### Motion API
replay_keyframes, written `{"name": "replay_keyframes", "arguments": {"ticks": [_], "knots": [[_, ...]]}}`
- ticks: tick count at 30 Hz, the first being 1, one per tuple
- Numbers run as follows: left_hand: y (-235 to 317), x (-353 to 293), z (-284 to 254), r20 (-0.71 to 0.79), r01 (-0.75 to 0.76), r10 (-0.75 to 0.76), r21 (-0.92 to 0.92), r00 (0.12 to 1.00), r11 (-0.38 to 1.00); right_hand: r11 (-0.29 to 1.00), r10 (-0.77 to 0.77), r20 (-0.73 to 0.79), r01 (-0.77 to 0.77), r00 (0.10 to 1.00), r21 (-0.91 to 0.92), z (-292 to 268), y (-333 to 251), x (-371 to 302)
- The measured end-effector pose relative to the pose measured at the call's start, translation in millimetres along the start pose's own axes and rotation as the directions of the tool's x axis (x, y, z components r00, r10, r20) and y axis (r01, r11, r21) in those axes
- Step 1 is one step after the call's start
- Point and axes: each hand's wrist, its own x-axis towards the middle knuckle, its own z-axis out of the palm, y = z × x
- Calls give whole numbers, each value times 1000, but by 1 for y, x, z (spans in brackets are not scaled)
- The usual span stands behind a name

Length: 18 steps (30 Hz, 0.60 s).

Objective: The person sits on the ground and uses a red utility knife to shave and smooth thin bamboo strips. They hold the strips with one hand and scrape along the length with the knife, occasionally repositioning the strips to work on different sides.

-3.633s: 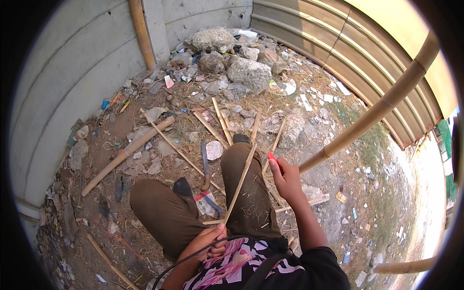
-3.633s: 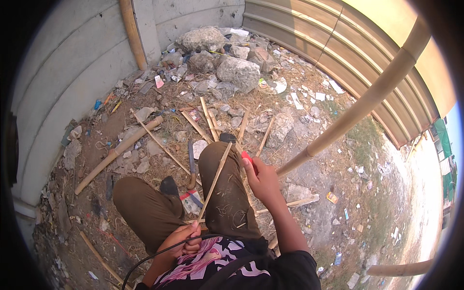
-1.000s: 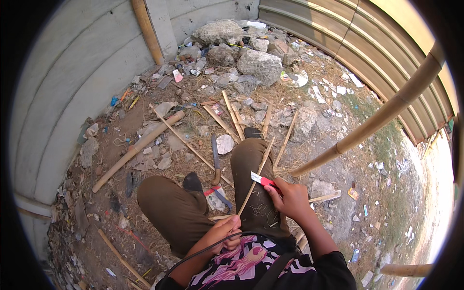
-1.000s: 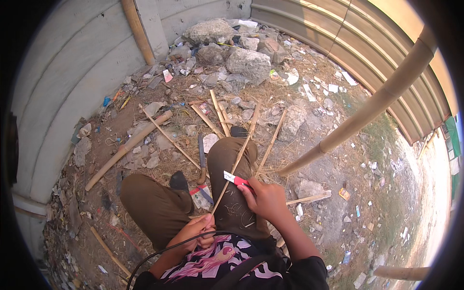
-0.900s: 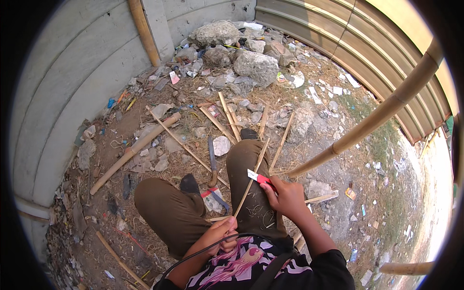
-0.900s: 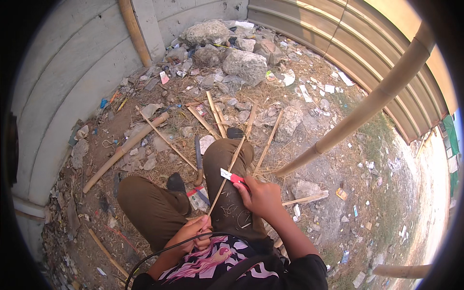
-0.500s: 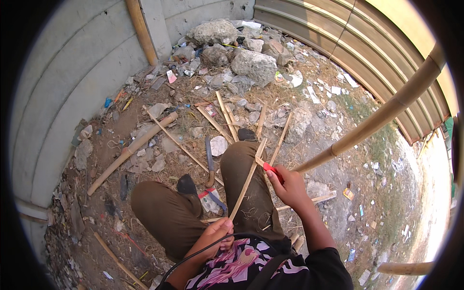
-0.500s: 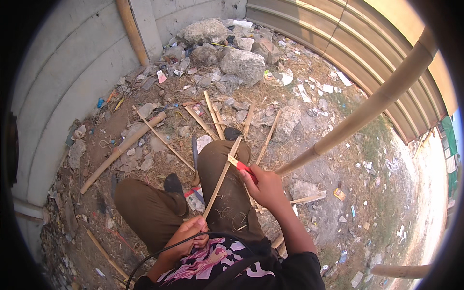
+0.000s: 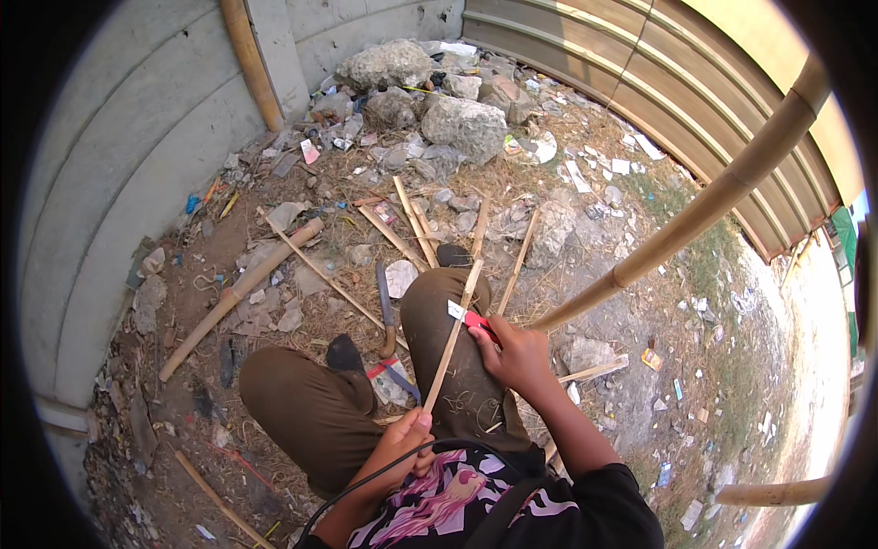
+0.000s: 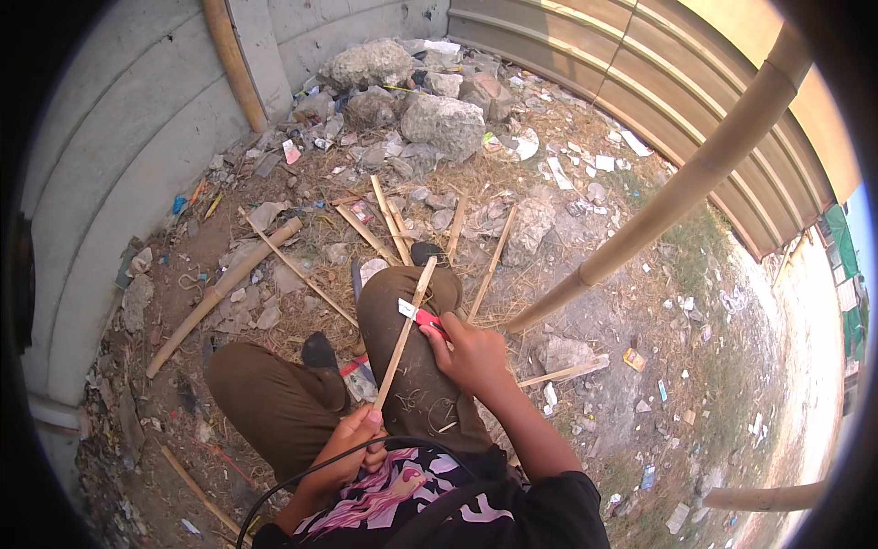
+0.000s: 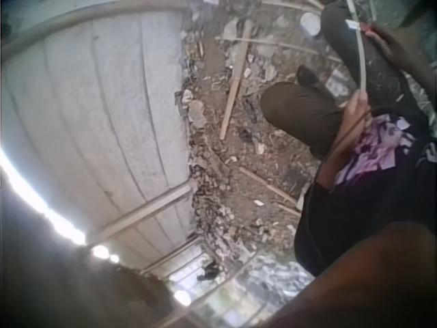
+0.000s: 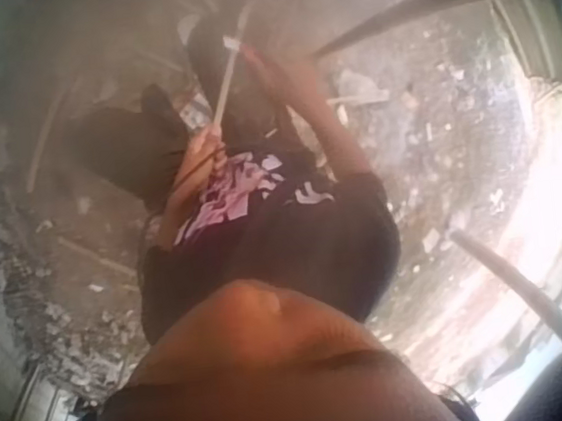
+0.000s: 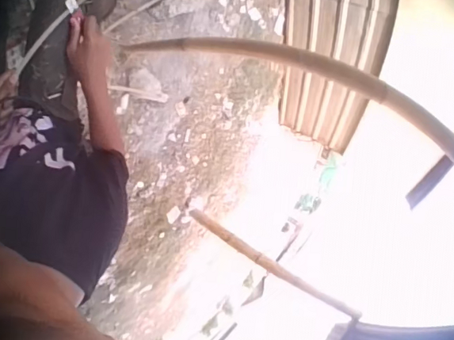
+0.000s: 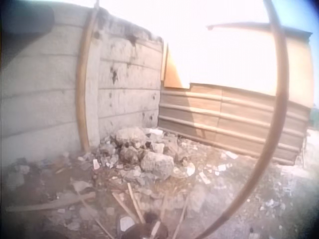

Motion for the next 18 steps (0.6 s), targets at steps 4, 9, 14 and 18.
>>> {"name": "replay_keyframes", "arguments": {"ticks": [4, 9, 14, 18], "knots": [[-1, -2, 3, -17, -47, 48, 15, 999, 999, 1000, 5, -67, -3, 998, 27, 7, -2, 3], [3, -3, 9, -21, -36, 36, 16, 999, 999, 992, 100, -177, -84, 979, 95, 20, -7, -2], [3, 0, -3, 106, 101, -82, -189, 991, 977, 934, 300, -170, -253, 939, 252, 37, -16, -12], [0, -1, -12, 103, 145, -127, -199, 987, 969, 893, 353, -137, -289, 925, 345, 45, -19, -16]]}}
